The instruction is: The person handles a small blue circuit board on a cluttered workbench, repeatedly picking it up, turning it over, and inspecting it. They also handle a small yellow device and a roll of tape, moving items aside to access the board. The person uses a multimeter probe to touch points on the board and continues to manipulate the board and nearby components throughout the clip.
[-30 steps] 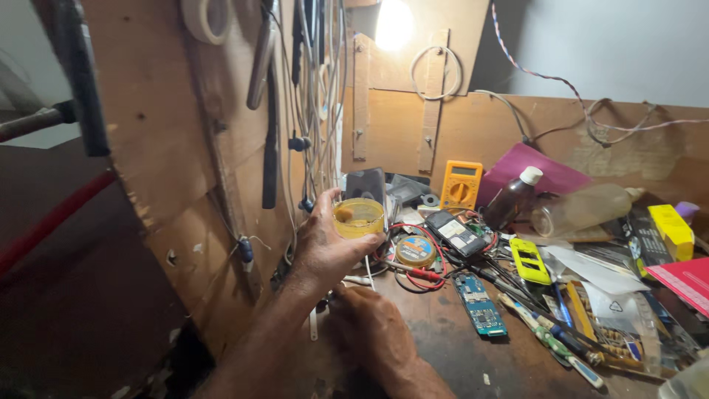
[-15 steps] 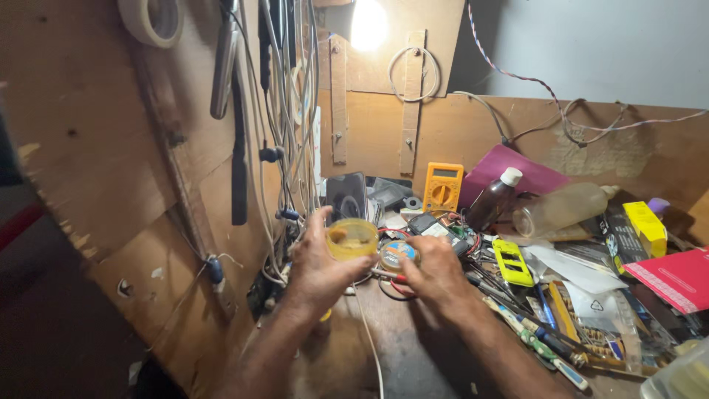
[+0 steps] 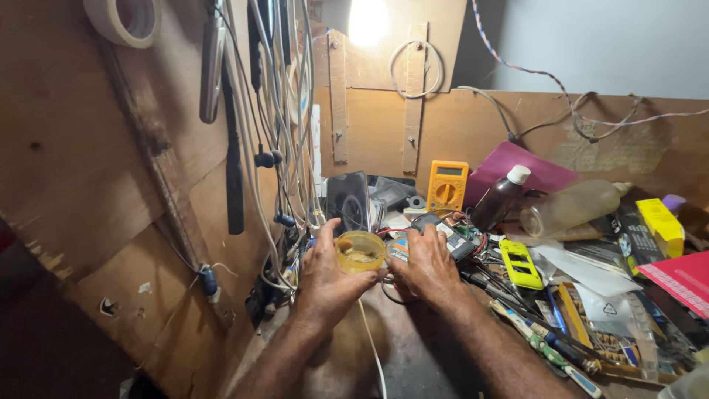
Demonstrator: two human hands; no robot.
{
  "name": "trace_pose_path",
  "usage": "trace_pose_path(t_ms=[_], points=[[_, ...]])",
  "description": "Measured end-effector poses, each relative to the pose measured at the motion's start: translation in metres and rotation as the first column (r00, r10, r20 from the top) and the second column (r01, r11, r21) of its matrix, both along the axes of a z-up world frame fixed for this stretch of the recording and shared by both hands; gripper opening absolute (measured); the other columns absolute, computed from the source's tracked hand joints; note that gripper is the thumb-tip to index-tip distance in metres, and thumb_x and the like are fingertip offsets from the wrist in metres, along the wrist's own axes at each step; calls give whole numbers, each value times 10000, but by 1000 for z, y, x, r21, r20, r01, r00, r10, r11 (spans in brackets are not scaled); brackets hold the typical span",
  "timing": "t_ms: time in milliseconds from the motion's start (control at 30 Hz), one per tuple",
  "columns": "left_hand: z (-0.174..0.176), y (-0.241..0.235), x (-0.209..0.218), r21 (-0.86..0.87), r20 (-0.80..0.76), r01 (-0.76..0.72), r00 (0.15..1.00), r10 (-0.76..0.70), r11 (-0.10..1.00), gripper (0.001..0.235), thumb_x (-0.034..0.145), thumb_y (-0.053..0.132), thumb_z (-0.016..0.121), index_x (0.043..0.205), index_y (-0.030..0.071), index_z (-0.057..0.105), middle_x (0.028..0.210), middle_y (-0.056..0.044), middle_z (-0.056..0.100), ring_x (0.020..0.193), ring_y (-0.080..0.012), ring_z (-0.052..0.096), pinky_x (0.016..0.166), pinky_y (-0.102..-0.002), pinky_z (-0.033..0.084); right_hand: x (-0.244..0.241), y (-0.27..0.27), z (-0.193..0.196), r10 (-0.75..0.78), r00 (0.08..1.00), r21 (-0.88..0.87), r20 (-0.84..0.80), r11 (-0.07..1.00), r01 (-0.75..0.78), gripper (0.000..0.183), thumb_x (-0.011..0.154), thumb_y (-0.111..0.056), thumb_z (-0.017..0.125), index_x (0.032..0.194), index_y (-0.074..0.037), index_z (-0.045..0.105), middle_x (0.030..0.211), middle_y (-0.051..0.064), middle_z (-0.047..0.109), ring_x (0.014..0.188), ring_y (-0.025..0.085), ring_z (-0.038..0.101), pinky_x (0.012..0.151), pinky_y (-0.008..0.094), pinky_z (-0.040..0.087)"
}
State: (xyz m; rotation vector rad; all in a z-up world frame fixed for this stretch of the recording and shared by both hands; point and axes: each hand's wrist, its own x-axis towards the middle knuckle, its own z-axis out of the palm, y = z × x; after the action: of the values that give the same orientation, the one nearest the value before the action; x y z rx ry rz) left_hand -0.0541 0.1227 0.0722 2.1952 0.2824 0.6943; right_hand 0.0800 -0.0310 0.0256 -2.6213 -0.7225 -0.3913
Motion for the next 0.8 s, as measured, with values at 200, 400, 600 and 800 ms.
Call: trace_pose_path(t_ms=[200,400,600,800], points=[[-3,-12,7,-44,-43,-50,998,48,998,1136,498,378,979,1438,96,406,1196,-185,668,1153,-351,645,985,-447,518,-1,-1,8,-29,999,-35,-46,999,28,759,652,-471,870,1215,-13,648,1195,240,535,1202,413,477,1015,508,457],[-14,-17,12,13,94,-16,995,14,1000,1064,551,292,947,1442,66,411,1160,-203,677,1133,-389,623,989,-473,496,0,-7,1,-29,999,-82,-40,996,26,754,621,-471,879,1139,23,645,1231,238,514,1261,420,437,1060,499,429],[-16,-19,14,10,98,-20,995,19,1000,1008,543,238,923,1410,57,442,1151,-191,685,1121,-375,638,973,-462,509,24,-2,-11,-110,988,-124,-111,988,96,850,540,-508,917,1130,38,641,1236,234,525,1280,403,433,1115,453,399],[-11,-22,13,-101,110,-41,993,52,994,1001,549,299,956,1391,50,476,1141,-180,721,1070,-320,714,920,-413,567,25,-21,14,-86,996,116,36,990,81,953,501,-556,964,1125,81,628,1174,252,600,1169,387,534,1030,459,448]])
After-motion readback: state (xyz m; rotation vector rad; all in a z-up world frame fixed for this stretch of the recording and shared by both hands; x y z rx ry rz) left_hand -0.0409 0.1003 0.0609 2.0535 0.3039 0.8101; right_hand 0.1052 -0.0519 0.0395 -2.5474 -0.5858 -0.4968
